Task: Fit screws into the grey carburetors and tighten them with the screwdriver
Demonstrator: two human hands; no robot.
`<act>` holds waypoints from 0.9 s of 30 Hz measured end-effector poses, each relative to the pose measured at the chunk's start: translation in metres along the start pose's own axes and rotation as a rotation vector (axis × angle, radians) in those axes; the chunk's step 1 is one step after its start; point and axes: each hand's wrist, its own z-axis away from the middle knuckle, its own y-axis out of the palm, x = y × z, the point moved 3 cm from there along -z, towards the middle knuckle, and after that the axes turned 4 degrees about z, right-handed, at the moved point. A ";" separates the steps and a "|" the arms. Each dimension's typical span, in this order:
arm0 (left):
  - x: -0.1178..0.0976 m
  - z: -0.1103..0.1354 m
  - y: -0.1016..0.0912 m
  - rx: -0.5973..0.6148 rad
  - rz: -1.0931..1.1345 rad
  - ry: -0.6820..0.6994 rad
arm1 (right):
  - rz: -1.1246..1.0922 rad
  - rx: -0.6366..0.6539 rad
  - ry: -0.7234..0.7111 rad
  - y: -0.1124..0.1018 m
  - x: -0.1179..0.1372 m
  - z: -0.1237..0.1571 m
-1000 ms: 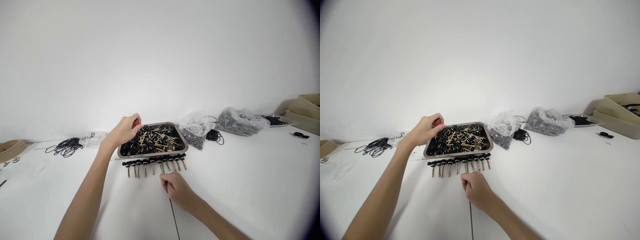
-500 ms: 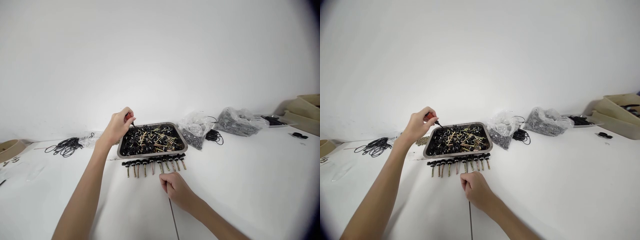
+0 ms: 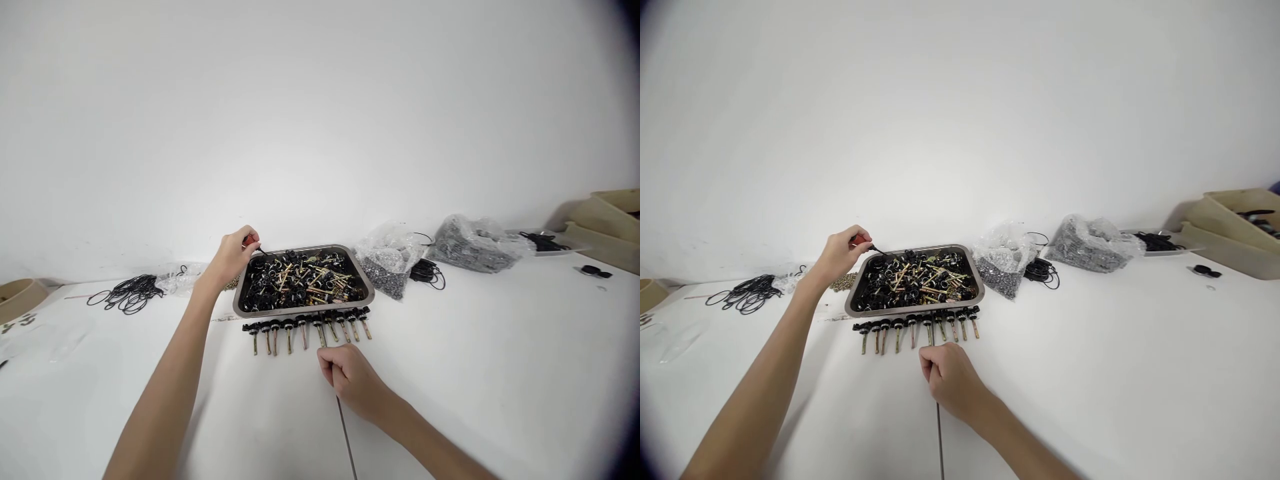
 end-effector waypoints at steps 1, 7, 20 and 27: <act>0.000 0.000 0.000 0.004 -0.001 -0.001 | -0.001 0.002 0.001 0.000 0.000 0.000; 0.001 0.000 0.001 -0.002 0.003 0.014 | 0.003 0.004 0.009 0.000 0.002 0.000; 0.010 -0.002 0.004 0.040 -0.045 -0.019 | -0.003 0.001 0.005 0.000 0.002 0.000; 0.027 0.002 -0.006 0.129 -0.317 -0.150 | -0.021 0.006 0.021 0.000 0.002 0.000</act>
